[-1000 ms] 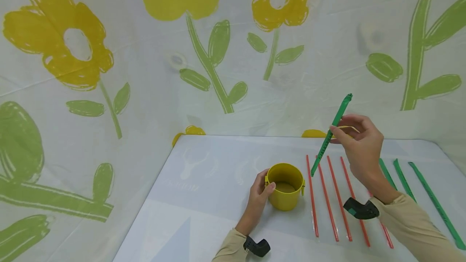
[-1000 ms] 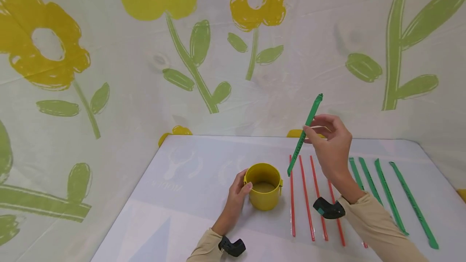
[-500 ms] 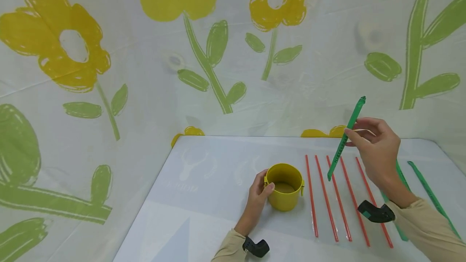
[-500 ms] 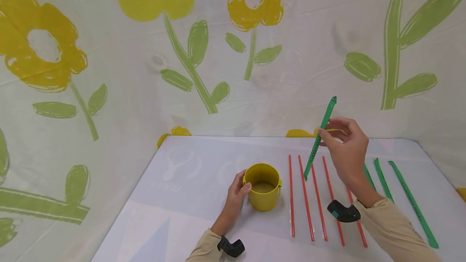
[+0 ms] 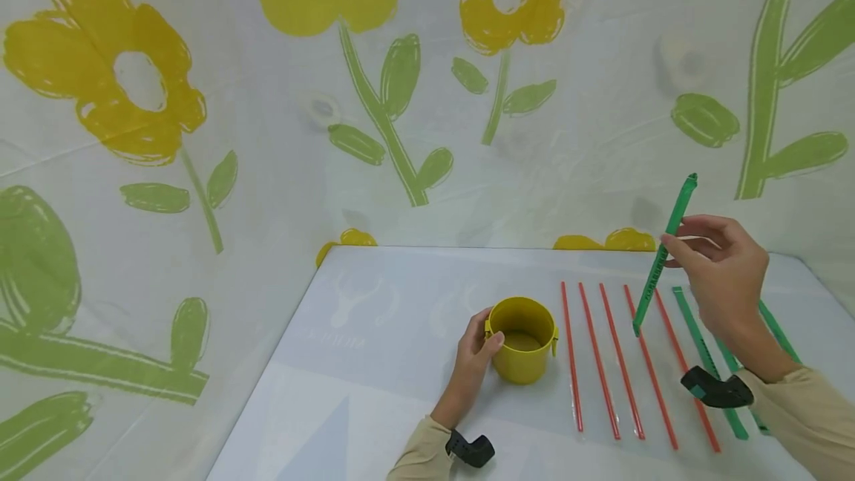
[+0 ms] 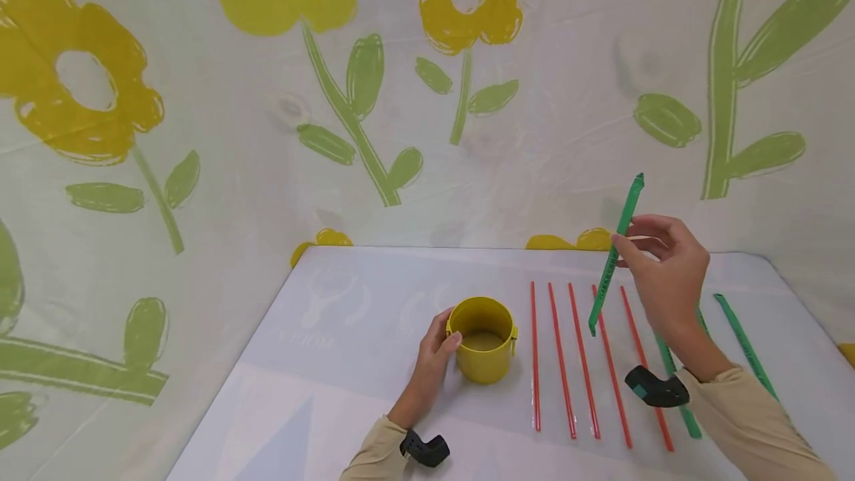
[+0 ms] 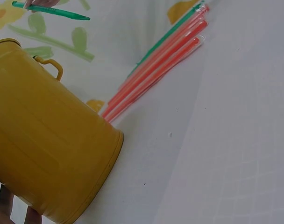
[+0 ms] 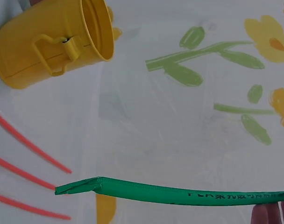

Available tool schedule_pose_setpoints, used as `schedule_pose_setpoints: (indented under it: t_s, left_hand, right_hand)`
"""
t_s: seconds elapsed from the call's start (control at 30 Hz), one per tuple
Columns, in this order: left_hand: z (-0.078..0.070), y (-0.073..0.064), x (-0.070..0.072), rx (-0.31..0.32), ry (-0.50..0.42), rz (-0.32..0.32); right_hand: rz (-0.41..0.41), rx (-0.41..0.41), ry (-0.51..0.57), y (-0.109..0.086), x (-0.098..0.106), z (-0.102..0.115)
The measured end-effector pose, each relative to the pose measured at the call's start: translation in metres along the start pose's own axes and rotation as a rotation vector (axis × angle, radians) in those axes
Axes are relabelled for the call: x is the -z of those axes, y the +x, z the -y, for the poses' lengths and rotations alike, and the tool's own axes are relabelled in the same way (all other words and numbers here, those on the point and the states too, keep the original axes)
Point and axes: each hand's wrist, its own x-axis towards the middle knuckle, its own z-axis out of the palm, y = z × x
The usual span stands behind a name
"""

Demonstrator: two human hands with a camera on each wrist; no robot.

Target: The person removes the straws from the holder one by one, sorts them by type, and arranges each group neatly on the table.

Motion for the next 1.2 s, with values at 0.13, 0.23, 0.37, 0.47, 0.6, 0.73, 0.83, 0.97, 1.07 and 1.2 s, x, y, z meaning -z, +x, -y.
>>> schedule_pose_setpoints:
  t_s: [0.13, 0.23, 0.37, 0.47, 0.6, 0.73, 0.83, 0.97, 1.07, 1.2]
  left_hand:
    - [-0.001, 0.000, -0.001, -0.006, 0.002, -0.001]
    - [-0.001, 0.000, -0.002, -0.007, 0.000, -0.006]
    - [0.000, 0.000, -0.001, -0.006, -0.001, -0.006]
    - [0.000, 0.000, -0.001, -0.007, -0.005, -0.008]
    - [0.000, 0.000, -0.001, -0.011, -0.015, -0.009]
    - [-0.002, 0.000, -0.001, -0.014, -0.014, -0.011]
    - [-0.004, -0.001, -0.001, -0.016, -0.014, -0.015]
    - [-0.004, -0.001, -0.001, -0.010, -0.006, -0.011]
    - [-0.002, 0.000, -0.001, -0.012, 0.004, -0.010]
    - [0.012, 0.003, 0.001, -0.007, -0.003, -0.015]
  right_hand:
    - [-0.014, -0.013, -0.027, 0.003, 0.008, -0.001]
    - [-0.016, -0.021, -0.116, 0.004, 0.015, -0.002]
    - [-0.005, -0.018, -0.237, 0.005, 0.025, -0.004]
    - [-0.010, -0.009, -0.310, 0.005, 0.031, -0.006]
    - [-0.022, -0.012, -0.385, 0.007, 0.039, -0.009]
    - [-0.020, -0.019, -0.409, 0.010, 0.047, -0.011]
    - [-0.017, -0.024, -0.428, 0.011, 0.054, -0.012]
    - [-0.010, -0.010, -0.467, 0.011, 0.065, -0.017]
    - [-0.009, -0.016, -0.483, 0.012, 0.073, -0.020]
    - [-0.031, -0.068, -0.513, 0.014, 0.080, -0.023]
